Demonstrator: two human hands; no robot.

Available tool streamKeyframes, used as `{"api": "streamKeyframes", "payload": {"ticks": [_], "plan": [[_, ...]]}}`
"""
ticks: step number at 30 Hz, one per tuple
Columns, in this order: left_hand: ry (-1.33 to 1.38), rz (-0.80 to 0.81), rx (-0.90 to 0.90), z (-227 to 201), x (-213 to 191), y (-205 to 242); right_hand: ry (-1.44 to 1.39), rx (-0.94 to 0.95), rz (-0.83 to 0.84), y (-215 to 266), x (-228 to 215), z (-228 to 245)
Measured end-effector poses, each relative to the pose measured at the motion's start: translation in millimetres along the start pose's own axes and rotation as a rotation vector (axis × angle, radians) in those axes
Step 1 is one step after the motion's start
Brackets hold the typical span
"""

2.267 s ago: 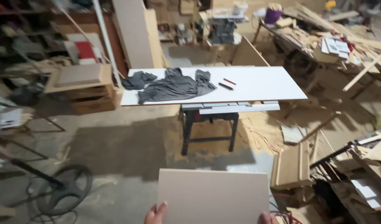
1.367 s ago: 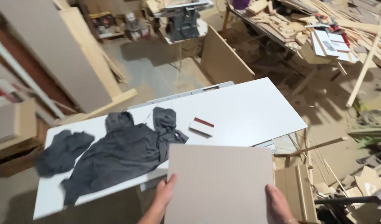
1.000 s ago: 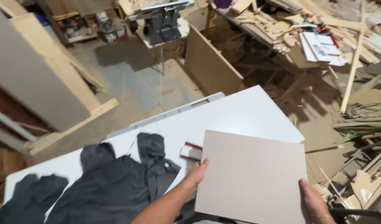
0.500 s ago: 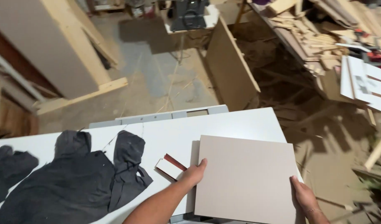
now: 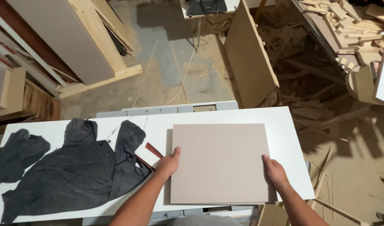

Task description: Sand the edges of wooden panels using a sanding block and wipe them clean with a cloth.

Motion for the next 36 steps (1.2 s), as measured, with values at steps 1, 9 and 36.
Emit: {"api": "streamKeyframes", "payload": {"ticks": [1,9,36], "plan": [[-0.010,-0.005,-0.009,0,-6,1,0.028,0.023,0.024,3,1,10],[-0.255,0.084,0.084,-38,-64,61,0.207,-0.097,0.069,-27,6,-7],[0.183,-0.106,0.038,108,39,24,0.453,-0.028,-0.059,77,8,-99]]}}
Point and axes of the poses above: each hand's wrist, its own y-axis away from the middle knuckle, its own x-axis out of the palm, z = x × y, the point moved 1 cm from there along -y, towards the middle knuckle, and after that the axes turned 13 degrees about -z, right-handed, at the moved point
